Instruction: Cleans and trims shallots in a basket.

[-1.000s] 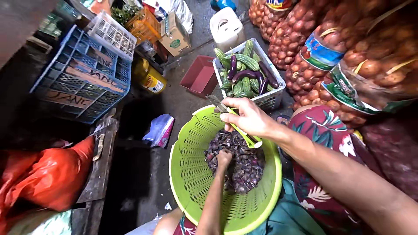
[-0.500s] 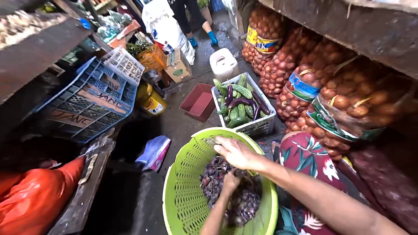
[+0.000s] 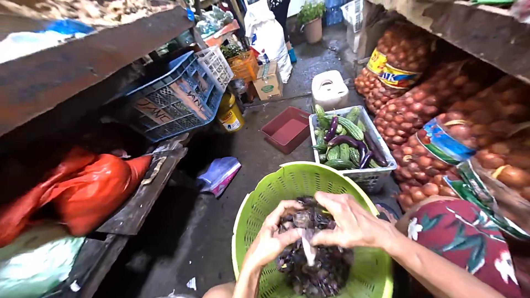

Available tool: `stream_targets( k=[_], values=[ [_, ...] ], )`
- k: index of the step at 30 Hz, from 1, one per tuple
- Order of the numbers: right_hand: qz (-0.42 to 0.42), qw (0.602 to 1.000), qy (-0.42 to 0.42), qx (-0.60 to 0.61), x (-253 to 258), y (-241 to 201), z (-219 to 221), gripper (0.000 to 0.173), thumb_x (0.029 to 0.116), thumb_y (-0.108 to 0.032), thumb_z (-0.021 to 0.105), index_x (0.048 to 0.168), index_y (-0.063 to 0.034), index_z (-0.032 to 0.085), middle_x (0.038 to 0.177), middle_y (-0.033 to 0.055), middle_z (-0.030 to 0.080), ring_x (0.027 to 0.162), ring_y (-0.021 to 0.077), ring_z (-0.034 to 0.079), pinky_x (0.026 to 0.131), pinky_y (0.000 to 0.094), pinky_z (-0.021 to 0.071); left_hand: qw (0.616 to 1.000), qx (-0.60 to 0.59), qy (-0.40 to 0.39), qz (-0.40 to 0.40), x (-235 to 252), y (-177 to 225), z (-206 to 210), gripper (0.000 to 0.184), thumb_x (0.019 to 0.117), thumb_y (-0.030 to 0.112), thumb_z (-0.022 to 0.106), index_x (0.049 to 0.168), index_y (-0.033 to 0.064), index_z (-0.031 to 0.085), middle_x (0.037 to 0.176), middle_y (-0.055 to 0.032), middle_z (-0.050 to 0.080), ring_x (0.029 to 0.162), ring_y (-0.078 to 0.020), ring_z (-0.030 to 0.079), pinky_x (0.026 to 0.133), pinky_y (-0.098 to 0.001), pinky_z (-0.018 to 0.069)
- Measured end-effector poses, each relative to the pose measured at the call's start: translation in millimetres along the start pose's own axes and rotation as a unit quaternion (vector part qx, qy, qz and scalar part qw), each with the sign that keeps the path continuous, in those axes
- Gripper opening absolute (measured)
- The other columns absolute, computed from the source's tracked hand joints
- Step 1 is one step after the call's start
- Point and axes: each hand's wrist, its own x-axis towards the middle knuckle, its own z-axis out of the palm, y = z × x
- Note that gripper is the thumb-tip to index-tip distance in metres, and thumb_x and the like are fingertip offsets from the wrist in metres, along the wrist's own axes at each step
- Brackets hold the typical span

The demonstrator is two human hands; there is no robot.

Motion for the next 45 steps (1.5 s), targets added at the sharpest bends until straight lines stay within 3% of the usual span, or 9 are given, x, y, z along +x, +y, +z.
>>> stream_targets(
  k=[4,10,18,25,28,30,32,36,45],
  values=[
    [-0.099,0.991,0.042,-0.078,0,4,18,0.061,0.0940,-0.066,0.053,0.090,-0.0060,0.061,0.071,0.0061,0.057,0.057,0.0181,0.058,0.047,0.0322,0.0469,0.999,0.005,-0.029,0.023,-4,3,-2,0.040,0.0931,0.008,0.069,0.132,0.0005,0.062,0.127,-0.0044,0.067,0.110,-0.0057,0.065,0.094,-0.0252,0.0565],
    [-0.146,0.973,0.099,-0.150,0,6,24,0.059,0.1052,-0.058,0.036,0.083,-0.0086,0.058,0.067,0.0056,0.053,0.056,0.0196,0.054,0.047,0.0318,0.0427,0.997,0.051,-0.011,0.063,-8,5,-2,0.037,0.0948,0.006,0.066,0.131,0.0007,0.065,0.120,-0.0081,0.065,0.107,-0.0071,0.063,0.093,-0.0227,0.0551],
    [-0.165,0.951,0.161,-0.205,-3,8,24,0.045,0.1057,-0.044,0.043,0.076,-0.0122,0.055,0.063,0.0046,0.051,0.054,0.0207,0.051,0.048,0.0327,0.0385,0.981,0.119,0.074,0.132,-7,-3,6,0.034,0.0932,0.012,0.070,0.126,0.0042,0.069,0.116,-0.0060,0.068,0.104,-0.0067,0.065,0.089,-0.0210,0.0559],
    [-0.213,0.973,0.058,-0.070,-7,-3,24,0.052,0.1074,-0.047,0.041,0.072,-0.0129,0.056,0.060,0.0031,0.051,0.051,0.0179,0.053,0.045,0.0322,0.0419,0.967,0.140,0.152,0.147,-4,-11,11,0.033,0.0910,0.007,0.070,0.123,0.0024,0.069,0.120,-0.0075,0.068,0.103,-0.0090,0.068,0.086,-0.0241,0.0599],
    [-0.124,0.988,0.090,0.030,-7,-10,31,0.048,0.1043,-0.047,0.052,0.079,-0.0071,0.060,0.061,0.0036,0.053,0.052,0.0127,0.053,0.047,0.0267,0.0438,0.965,0.127,0.175,0.145,-6,-7,8,0.037,0.0896,0.009,0.073,0.126,0.0056,0.066,0.121,-0.0031,0.069,0.098,-0.0048,0.068,0.083,-0.0209,0.0591],
    [-0.027,0.993,0.110,0.033,-3,-8,28,0.054,0.0929,-0.058,0.064,0.090,-0.0042,0.062,0.066,0.0044,0.056,0.055,0.0106,0.054,0.049,0.0253,0.0448,0.968,0.121,0.154,0.157,-8,-5,10,0.039,0.0907,0.012,0.073,0.129,0.0083,0.065,0.124,-0.0017,0.068,0.100,-0.0026,0.067,0.084,-0.0187,0.0578],
    [0.006,0.993,0.115,0.010,-2,-7,27,0.064,0.0865,-0.067,0.065,0.094,-0.0029,0.062,0.068,0.0056,0.058,0.057,0.0121,0.055,0.049,0.0274,0.0455,0.967,0.136,0.137,0.169,-8,-6,16,0.040,0.0932,0.013,0.070,0.132,0.0097,0.065,0.127,-0.0032,0.066,0.105,-0.0023,0.065,0.087,-0.0184,0.0567],
    [-0.043,0.989,0.135,-0.050,-1,-6,34,0.057,0.0983,-0.060,0.053,0.086,-0.0051,0.061,0.066,0.0053,0.055,0.055,0.0145,0.055,0.047,0.0277,0.0434,0.959,0.157,0.147,0.183,-7,-9,20,0.035,0.0940,0.015,0.070,0.128,0.0100,0.067,0.125,-0.0038,0.065,0.108,-0.0036,0.065,0.090,-0.0191,0.0570],
    [-0.105,0.968,0.193,-0.124,-4,-3,39,0.052,0.1049,-0.050,0.048,0.072,-0.0095,0.055,0.058,0.0038,0.048,0.050,0.0174,0.049,0.046,0.0295,0.0383,0.947,0.182,0.179,0.194,-7,-9,22,0.032,0.0933,0.016,0.072,0.124,0.0074,0.067,0.117,-0.0047,0.067,0.103,-0.0038,0.066,0.085,-0.0181,0.0581]
  ],
)
